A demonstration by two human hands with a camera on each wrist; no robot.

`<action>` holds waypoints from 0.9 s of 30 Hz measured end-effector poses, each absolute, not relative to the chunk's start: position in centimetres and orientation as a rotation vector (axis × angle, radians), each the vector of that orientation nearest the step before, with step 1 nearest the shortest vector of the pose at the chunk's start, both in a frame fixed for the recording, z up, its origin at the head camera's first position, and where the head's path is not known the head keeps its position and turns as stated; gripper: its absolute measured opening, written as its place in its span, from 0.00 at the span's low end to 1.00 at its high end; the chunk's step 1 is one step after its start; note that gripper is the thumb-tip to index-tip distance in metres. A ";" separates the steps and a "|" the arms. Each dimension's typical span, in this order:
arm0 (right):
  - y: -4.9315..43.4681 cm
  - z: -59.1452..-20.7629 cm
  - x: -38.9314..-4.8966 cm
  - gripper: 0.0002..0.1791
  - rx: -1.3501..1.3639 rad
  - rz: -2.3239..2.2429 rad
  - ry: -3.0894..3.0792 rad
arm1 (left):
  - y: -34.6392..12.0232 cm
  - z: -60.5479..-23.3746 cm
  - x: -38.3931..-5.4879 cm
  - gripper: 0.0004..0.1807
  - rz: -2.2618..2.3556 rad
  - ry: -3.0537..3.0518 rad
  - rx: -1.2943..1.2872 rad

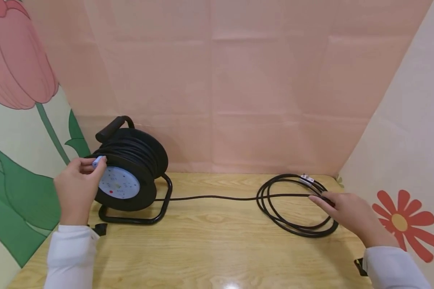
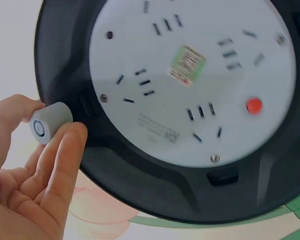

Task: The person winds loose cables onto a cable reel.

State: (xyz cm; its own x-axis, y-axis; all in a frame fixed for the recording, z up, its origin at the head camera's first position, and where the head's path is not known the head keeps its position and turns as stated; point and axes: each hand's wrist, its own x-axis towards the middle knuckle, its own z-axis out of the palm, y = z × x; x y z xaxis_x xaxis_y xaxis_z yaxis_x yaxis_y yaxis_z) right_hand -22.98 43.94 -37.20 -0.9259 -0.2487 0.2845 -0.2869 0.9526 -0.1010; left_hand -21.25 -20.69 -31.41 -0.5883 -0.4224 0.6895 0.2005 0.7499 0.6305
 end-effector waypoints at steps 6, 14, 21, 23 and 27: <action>42.8 -37.5 -23.1 0.14 0.447 0.192 -2.820 | -19.7 -31.0 -21.4 0.21 -0.849 -2.091 0.129; 42.0 -36.9 -23.3 0.16 0.476 0.199 -2.838 | -18.8 -31.1 -21.4 0.19 -0.833 -2.142 0.080; 41.4 -36.9 -23.2 0.16 0.490 0.209 -2.828 | -18.3 -31.0 -21.2 0.18 -0.825 -2.158 0.049; 41.2 -37.0 -23.2 0.15 0.498 0.214 -2.830 | -18.2 -31.0 -21.1 0.18 -0.822 -2.166 0.041; 40.6 -37.0 -23.2 0.15 0.510 0.215 -2.835 | -17.9 -31.0 -21.1 0.18 -0.821 -2.172 0.016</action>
